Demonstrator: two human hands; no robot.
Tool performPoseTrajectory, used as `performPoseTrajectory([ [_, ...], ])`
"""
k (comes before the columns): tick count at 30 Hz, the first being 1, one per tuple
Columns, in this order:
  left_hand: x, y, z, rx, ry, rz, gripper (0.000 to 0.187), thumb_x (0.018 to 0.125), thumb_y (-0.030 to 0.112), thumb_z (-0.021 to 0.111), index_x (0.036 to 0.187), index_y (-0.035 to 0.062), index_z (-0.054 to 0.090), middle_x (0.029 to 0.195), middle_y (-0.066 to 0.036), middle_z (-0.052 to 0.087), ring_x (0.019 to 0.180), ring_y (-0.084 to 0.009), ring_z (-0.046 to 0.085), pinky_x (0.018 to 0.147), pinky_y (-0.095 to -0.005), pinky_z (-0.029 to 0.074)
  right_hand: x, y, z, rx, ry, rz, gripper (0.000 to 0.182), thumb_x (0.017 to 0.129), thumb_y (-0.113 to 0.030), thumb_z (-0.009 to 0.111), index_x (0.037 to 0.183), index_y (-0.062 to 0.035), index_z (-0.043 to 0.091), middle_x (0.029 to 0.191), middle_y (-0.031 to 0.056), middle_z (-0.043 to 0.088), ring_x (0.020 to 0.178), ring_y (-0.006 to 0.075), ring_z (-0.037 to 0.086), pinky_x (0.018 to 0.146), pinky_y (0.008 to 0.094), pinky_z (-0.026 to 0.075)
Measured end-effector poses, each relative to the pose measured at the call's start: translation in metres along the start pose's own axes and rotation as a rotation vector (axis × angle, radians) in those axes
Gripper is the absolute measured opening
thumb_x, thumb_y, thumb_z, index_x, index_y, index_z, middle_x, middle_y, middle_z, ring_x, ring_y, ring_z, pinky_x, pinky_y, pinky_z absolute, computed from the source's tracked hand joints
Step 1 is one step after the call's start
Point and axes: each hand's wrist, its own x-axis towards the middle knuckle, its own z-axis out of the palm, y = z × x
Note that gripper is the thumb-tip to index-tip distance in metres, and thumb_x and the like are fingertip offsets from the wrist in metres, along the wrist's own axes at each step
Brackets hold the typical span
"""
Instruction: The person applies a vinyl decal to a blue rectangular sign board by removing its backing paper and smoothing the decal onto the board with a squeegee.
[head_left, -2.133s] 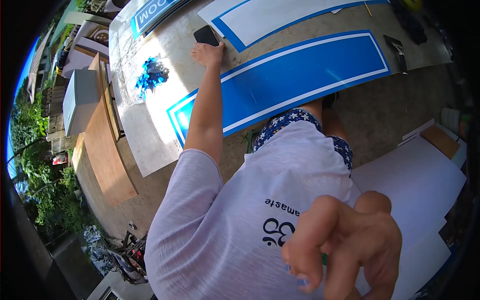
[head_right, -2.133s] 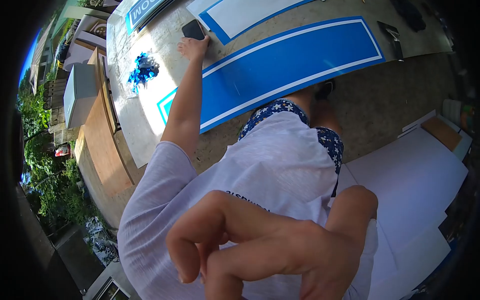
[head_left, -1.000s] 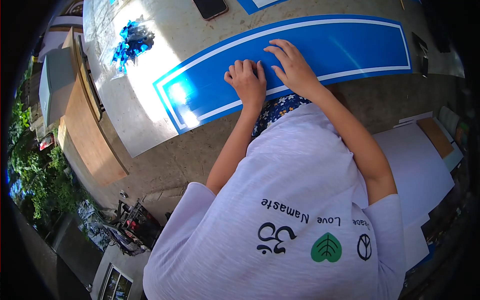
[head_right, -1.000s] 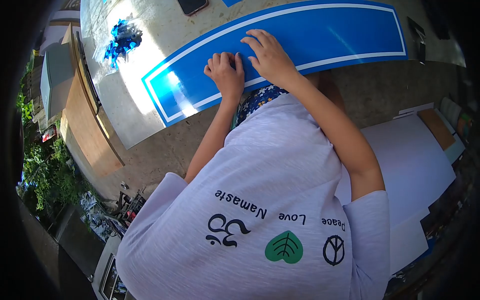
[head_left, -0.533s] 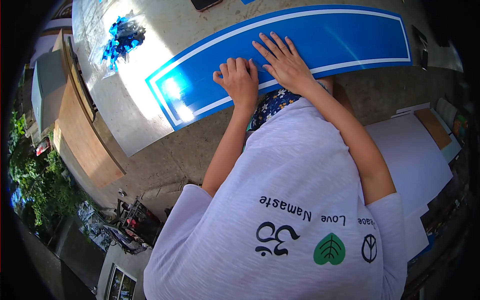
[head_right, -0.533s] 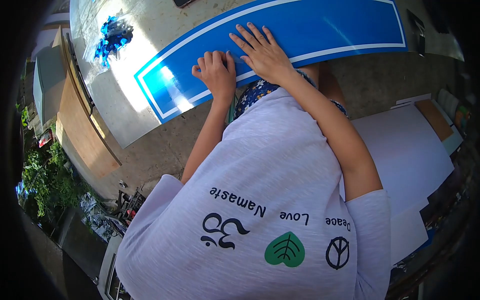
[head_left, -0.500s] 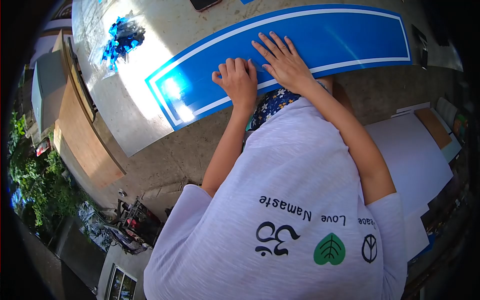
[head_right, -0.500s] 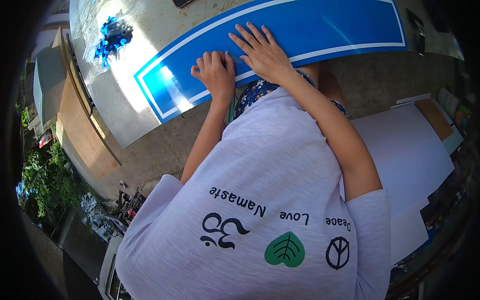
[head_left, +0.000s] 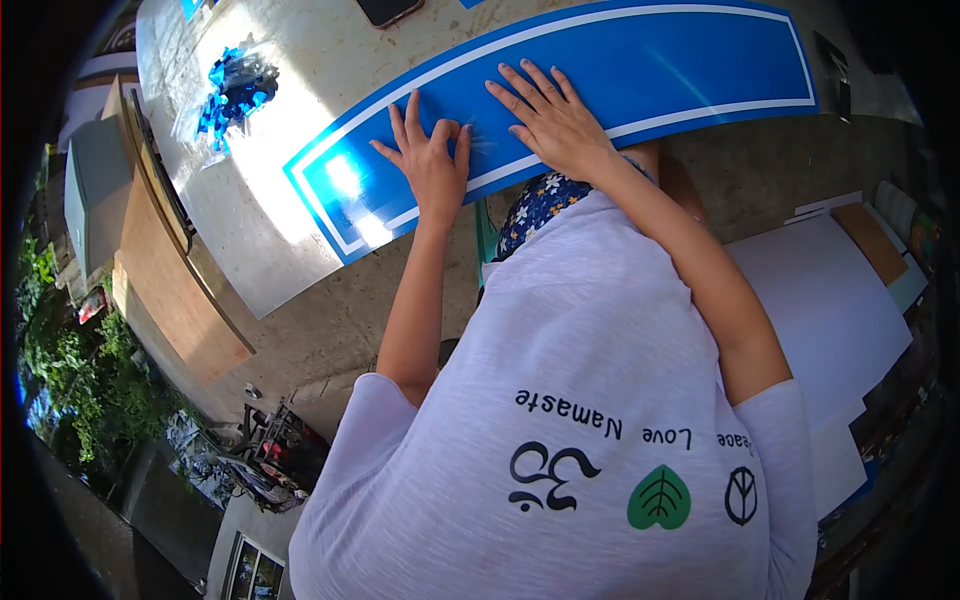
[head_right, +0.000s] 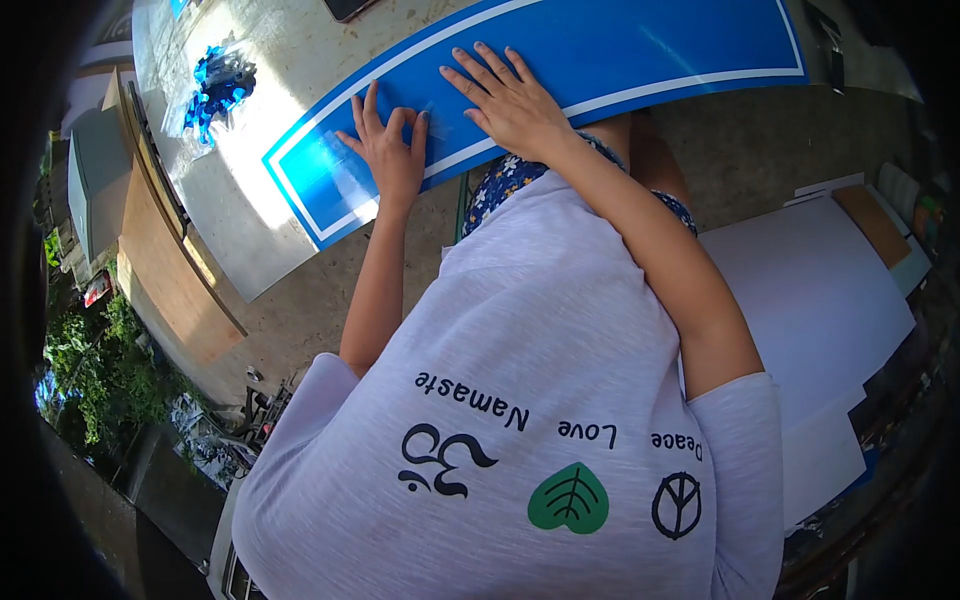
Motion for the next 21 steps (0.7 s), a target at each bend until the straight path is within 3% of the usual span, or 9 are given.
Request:
performPoseTrajectory([
  [3,-0.001,-0.011,0.001,-0.014,-0.054,0.050,0.018,0.089,0.026,0.066,0.082,0.0107,0.061,0.152,-0.017,0.036,0.143,-0.0473,0.019,0.107,-0.0737,0.003,0.000,0.000,0.000,-0.006,-0.001,-0.003,0.062,0.100,-0.041,0.044,0.155,-0.0291,0.018,0.161,0.0015,0.015,0.149,0.0235,0.012,0.121,0.0462,0.008],
  [7,-0.001,-0.019,-0.003,0.022,-0.094,0.098,0.016,0.091,0.023,0.064,0.085,0.0092,0.059,0.152,-0.019,0.035,0.143,-0.0456,0.023,0.110,-0.0701,0.006,-0.001,0.000,-0.002,-0.005,0.009,-0.006,0.062,0.100,-0.041,0.044,0.155,-0.0291,0.018,0.161,0.0012,0.015,0.149,0.0235,0.012,0.121,0.0462,0.009],
  [12,-0.001,-0.021,-0.009,-0.073,-0.053,0.126,0.015,0.093,0.017,0.061,0.086,0.0036,0.057,0.146,-0.022,0.043,0.140,-0.0405,0.033,0.114,-0.0557,0.023,-0.001,0.000,-0.001,0.007,0.027,-0.005,0.062,0.100,-0.040,0.045,0.154,-0.0291,0.018,0.161,0.0008,0.016,0.148,0.0235,0.014,0.121,0.0463,0.010],
  [15,0.000,-0.024,-0.011,-0.085,-0.050,0.145,0.015,0.092,0.014,0.061,0.086,0.0020,0.056,0.145,-0.022,0.044,0.138,-0.0397,0.036,0.113,-0.0519,0.029,-0.001,0.000,-0.001,0.003,0.019,-0.002,0.062,0.100,-0.040,0.045,0.154,-0.0292,0.018,0.161,0.0009,0.015,0.148,0.0236,0.014,0.121,0.0464,0.010],
  [21,0.000,-0.035,-0.013,-0.107,-0.049,0.202,0.014,0.092,0.011,0.060,0.084,0.0009,0.055,0.143,-0.020,0.047,0.136,-0.0387,0.040,0.113,-0.0491,0.031,-0.001,0.000,-0.002,-0.020,0.006,-0.003,0.063,0.100,-0.041,0.044,0.154,-0.0295,0.016,0.161,0.0010,0.015,0.148,0.0238,0.013,0.121,0.0466,0.009],
])
